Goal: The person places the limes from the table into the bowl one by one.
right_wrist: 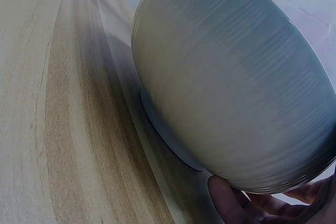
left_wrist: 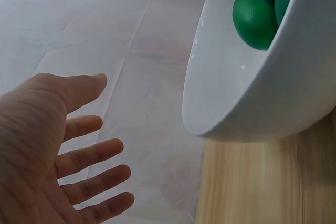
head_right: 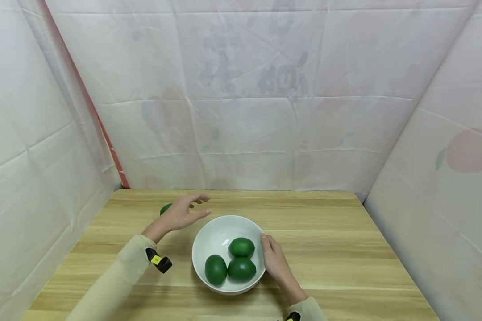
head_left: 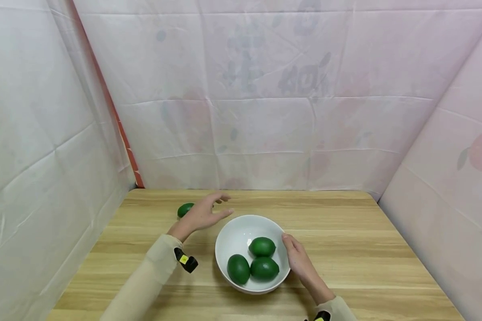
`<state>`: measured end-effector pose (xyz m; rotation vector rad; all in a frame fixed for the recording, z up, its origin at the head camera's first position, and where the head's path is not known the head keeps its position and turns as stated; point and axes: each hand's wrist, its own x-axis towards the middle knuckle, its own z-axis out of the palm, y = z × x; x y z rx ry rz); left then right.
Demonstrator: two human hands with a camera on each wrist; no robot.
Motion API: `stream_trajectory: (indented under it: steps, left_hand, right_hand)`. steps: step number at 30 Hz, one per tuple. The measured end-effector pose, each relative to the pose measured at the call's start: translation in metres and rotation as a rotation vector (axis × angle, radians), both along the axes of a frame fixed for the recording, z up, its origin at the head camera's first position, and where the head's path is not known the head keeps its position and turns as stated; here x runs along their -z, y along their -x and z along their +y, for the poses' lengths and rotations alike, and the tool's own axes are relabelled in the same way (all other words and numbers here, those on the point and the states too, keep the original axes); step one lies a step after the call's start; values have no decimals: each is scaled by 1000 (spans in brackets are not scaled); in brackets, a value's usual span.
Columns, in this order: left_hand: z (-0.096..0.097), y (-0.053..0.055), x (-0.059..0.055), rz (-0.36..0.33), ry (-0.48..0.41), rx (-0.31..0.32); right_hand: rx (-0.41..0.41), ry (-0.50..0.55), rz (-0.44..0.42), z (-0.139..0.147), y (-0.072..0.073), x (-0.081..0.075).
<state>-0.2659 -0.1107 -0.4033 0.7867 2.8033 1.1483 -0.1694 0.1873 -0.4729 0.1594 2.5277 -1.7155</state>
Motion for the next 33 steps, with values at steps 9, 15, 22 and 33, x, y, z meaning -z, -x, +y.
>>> stream_trajectory:
  steps: [9,15,22,33]
  left_hand:
    - [-16,20,6,1,20,-125]
    - [-29,33,14,-17,22,-217]
    - [-45,43,23,-36,34,-286]
    - [-64,47,35,-22,84,-356]
  right_hand:
    - [-5,-2,-14,1,2,1]
    - [-4,-18,-1,3,3,3]
    - [-7,-2,4,3,4,3]
    - [3,-3,-5,1,3,3]
